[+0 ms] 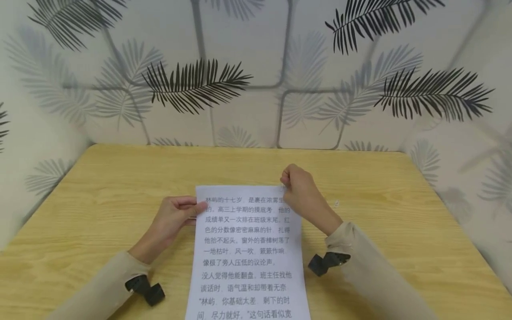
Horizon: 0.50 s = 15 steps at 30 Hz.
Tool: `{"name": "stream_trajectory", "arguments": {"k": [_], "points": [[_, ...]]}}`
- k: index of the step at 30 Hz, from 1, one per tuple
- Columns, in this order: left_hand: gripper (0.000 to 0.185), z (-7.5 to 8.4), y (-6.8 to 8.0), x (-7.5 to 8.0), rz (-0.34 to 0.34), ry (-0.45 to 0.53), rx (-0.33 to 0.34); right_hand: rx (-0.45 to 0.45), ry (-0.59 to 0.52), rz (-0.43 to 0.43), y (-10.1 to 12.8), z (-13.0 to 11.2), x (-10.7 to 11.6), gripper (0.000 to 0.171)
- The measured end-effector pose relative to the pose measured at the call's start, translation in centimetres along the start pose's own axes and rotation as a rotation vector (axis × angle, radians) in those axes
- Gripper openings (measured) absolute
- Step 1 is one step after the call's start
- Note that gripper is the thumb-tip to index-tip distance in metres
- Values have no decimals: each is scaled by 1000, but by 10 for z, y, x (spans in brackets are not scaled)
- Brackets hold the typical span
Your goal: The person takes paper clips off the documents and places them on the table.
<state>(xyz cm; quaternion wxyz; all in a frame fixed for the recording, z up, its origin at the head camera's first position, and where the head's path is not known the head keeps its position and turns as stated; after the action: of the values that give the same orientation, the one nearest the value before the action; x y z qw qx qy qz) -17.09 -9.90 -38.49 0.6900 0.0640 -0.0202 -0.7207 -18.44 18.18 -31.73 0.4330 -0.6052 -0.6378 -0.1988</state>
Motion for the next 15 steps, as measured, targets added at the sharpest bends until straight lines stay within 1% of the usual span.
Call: {"name": "stream_trajectory", "arguments": {"k": [4,9,15], "points": [[22,0,1,0,9,13,-1,6,-5,6,-1,2,-1,25],[21,0,2,1,23,15,-1,21,-10,24,-2,2,-3,15],[23,0,1,1,61,8,12,5,-36,63,-2,1,0,7]]}}
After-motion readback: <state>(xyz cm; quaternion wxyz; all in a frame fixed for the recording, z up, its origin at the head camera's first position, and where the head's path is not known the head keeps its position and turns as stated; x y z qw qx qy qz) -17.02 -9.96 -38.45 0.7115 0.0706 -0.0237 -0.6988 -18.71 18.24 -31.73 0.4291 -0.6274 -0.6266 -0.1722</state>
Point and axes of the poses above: each hand's wrist, its own y-axis away from the middle knuckle, its own x-axis out of the back of the hand, z = x × y, the point moved 2 cm from there along -y, towards the middle knuckle, and after that the axes turned 5 degrees about z, right-handed, at the moved point
